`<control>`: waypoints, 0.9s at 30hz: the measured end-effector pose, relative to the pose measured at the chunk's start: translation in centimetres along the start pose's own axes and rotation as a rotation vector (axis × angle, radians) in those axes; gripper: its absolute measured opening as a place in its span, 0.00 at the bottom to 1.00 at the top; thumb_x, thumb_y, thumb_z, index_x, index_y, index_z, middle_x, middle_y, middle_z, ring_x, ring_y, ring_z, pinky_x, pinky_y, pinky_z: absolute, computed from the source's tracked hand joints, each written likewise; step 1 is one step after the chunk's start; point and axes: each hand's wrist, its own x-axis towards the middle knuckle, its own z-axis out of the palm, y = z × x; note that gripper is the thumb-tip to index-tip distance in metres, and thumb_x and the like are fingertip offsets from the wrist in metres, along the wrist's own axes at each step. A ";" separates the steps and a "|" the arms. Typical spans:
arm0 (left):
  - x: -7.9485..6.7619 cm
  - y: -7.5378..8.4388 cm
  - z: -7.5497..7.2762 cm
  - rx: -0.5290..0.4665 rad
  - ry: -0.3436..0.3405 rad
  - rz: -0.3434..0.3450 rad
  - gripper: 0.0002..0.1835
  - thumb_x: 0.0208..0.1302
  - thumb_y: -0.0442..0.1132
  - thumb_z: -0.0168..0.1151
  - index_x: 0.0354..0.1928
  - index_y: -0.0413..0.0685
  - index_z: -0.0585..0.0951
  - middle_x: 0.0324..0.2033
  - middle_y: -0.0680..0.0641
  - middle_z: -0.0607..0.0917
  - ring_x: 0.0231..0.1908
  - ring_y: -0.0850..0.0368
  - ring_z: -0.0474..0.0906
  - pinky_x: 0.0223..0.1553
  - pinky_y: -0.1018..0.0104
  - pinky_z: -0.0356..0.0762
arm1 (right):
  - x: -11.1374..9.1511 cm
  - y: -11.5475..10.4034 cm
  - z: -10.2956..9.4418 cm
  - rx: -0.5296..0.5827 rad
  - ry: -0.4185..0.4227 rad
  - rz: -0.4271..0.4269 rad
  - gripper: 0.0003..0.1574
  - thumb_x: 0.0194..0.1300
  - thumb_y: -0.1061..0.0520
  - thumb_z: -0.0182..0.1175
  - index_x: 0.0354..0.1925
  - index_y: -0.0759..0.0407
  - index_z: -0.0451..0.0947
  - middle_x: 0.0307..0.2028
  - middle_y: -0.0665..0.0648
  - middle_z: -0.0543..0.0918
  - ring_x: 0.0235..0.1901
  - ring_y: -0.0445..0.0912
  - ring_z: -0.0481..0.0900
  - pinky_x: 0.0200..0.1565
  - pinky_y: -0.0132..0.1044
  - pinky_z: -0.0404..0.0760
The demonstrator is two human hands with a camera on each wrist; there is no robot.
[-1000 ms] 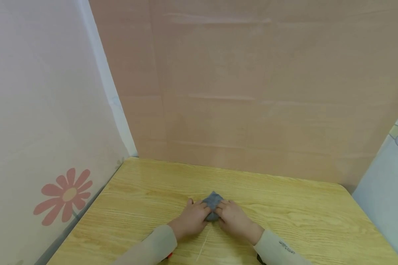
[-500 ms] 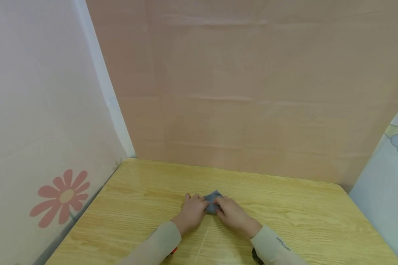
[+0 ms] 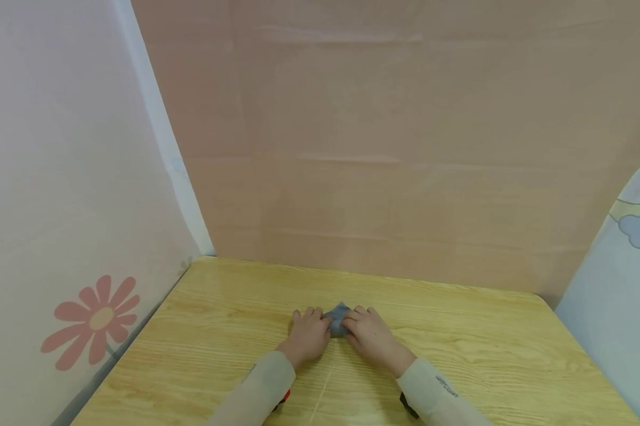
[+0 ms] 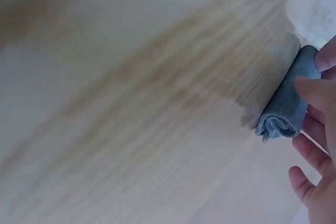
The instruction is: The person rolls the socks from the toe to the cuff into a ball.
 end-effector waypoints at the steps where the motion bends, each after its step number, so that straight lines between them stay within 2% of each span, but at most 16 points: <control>1: 0.0 0.0 -0.1 -0.005 0.022 0.000 0.14 0.69 0.44 0.55 0.52 0.51 0.80 0.43 0.49 0.77 0.46 0.51 0.71 0.45 0.47 0.66 | 0.1 0.1 0.0 0.001 0.001 -0.002 0.14 0.55 0.55 0.70 0.41 0.54 0.83 0.39 0.49 0.83 0.37 0.45 0.75 0.35 0.37 0.70; 5: -0.1 0.3 -0.2 0.009 0.106 0.003 0.11 0.64 0.42 0.60 0.48 0.52 0.79 0.43 0.49 0.76 0.46 0.50 0.71 0.46 0.44 0.67 | 0.7 0.4 0.2 0.021 0.010 0.001 0.13 0.53 0.61 0.71 0.40 0.55 0.82 0.36 0.50 0.83 0.34 0.44 0.73 0.33 0.36 0.69; 7: 0.0 0.6 -0.2 0.035 0.126 0.001 0.11 0.61 0.41 0.62 0.46 0.52 0.80 0.41 0.49 0.77 0.46 0.49 0.71 0.46 0.42 0.67 | 0.8 0.6 0.3 0.043 0.016 0.015 0.12 0.53 0.63 0.69 0.38 0.56 0.82 0.34 0.50 0.83 0.32 0.44 0.72 0.33 0.37 0.70; 13: 0.1 0.9 -0.2 0.087 0.074 -0.041 0.14 0.57 0.43 0.67 0.47 0.53 0.82 0.42 0.50 0.80 0.47 0.49 0.73 0.51 0.36 0.64 | 0.9 0.5 0.4 0.178 -0.010 0.079 0.10 0.55 0.64 0.64 0.38 0.61 0.83 0.32 0.54 0.84 0.31 0.45 0.72 0.37 0.39 0.76; 17: 0.1 0.5 -0.2 0.062 0.060 -0.052 0.14 0.56 0.43 0.69 0.45 0.52 0.82 0.41 0.51 0.83 0.46 0.51 0.74 0.53 0.35 0.63 | 1.1 0.3 0.2 0.340 -0.089 0.154 0.12 0.58 0.65 0.61 0.42 0.66 0.83 0.35 0.57 0.84 0.33 0.45 0.73 0.38 0.40 0.77; 21: 0.0 0.1 -0.1 0.008 0.068 -0.028 0.11 0.54 0.41 0.68 0.40 0.51 0.82 0.37 0.51 0.84 0.42 0.52 0.75 0.52 0.34 0.62 | 1.2 0.2 -0.2 0.473 -0.163 0.239 0.14 0.62 0.64 0.56 0.46 0.65 0.82 0.38 0.57 0.84 0.36 0.46 0.73 0.40 0.42 0.77; 24: 0.0 -0.1 -0.2 -0.025 0.077 -0.006 0.07 0.54 0.40 0.66 0.36 0.51 0.83 0.32 0.51 0.83 0.40 0.52 0.75 0.51 0.33 0.62 | 1.0 0.1 -0.4 0.464 -0.145 0.235 0.13 0.63 0.63 0.56 0.45 0.63 0.82 0.38 0.53 0.82 0.37 0.45 0.72 0.40 0.41 0.76; 27: -0.1 -0.2 -0.3 -0.078 0.079 0.006 0.05 0.55 0.40 0.64 0.34 0.50 0.83 0.29 0.52 0.82 0.38 0.52 0.74 0.50 0.32 0.62 | 0.8 0.1 -0.4 0.371 -0.055 0.157 0.09 0.61 0.62 0.60 0.41 0.59 0.82 0.36 0.50 0.79 0.37 0.44 0.72 0.40 0.39 0.76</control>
